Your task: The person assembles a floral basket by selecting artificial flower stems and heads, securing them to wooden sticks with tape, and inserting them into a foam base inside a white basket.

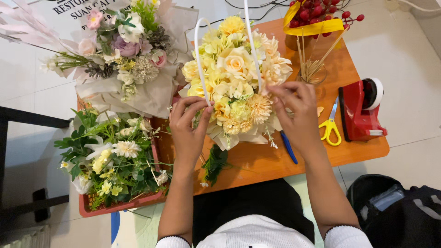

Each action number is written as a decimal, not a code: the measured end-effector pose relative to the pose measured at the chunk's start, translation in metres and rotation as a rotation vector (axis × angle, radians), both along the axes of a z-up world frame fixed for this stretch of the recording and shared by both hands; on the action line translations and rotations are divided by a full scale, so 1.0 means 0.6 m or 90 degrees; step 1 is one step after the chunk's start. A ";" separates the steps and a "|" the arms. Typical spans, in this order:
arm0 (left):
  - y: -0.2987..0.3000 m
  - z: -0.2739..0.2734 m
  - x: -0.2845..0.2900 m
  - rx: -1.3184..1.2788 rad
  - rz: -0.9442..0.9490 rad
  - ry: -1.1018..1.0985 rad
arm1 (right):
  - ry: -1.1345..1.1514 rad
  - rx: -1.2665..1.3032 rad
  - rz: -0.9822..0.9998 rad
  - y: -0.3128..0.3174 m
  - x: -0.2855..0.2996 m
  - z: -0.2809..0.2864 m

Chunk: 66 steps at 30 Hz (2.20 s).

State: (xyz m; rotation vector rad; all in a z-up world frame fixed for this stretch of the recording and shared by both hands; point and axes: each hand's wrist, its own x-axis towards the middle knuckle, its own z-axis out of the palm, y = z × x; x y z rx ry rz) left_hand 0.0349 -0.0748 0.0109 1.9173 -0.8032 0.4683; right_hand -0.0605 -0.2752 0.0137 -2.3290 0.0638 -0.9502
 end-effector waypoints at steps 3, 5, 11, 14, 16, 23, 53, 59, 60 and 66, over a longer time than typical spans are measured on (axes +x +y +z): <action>0.001 0.009 -0.001 -0.011 -0.022 0.022 | -0.008 0.031 0.000 0.006 0.003 0.010; 0.004 0.015 -0.004 -0.001 -0.037 0.030 | -0.018 0.035 -0.007 0.003 0.003 0.024; 0.014 0.036 -0.024 0.072 -0.102 0.052 | -0.031 0.062 0.040 -0.002 0.028 0.026; 0.022 0.041 -0.034 0.116 -0.156 0.020 | -0.021 0.026 0.052 -0.012 0.034 0.020; 0.025 0.050 -0.041 0.141 -0.184 0.005 | -0.013 -0.007 0.045 -0.023 0.035 0.021; 0.038 0.063 -0.013 0.044 -0.215 0.010 | 0.003 0.034 0.071 -0.059 0.038 0.033; 0.027 0.033 0.026 -0.054 -0.134 0.131 | -0.059 0.051 0.035 -0.035 -0.009 0.010; 0.030 0.030 0.011 -0.072 -0.129 0.112 | -0.101 0.008 -0.019 0.006 -0.048 0.013; 0.029 0.029 0.011 -0.075 -0.122 0.104 | -0.093 -0.014 0.003 0.019 -0.051 0.017; 0.027 0.027 -0.002 -0.094 -0.091 0.086 | -0.070 -0.047 0.057 0.032 -0.041 -0.004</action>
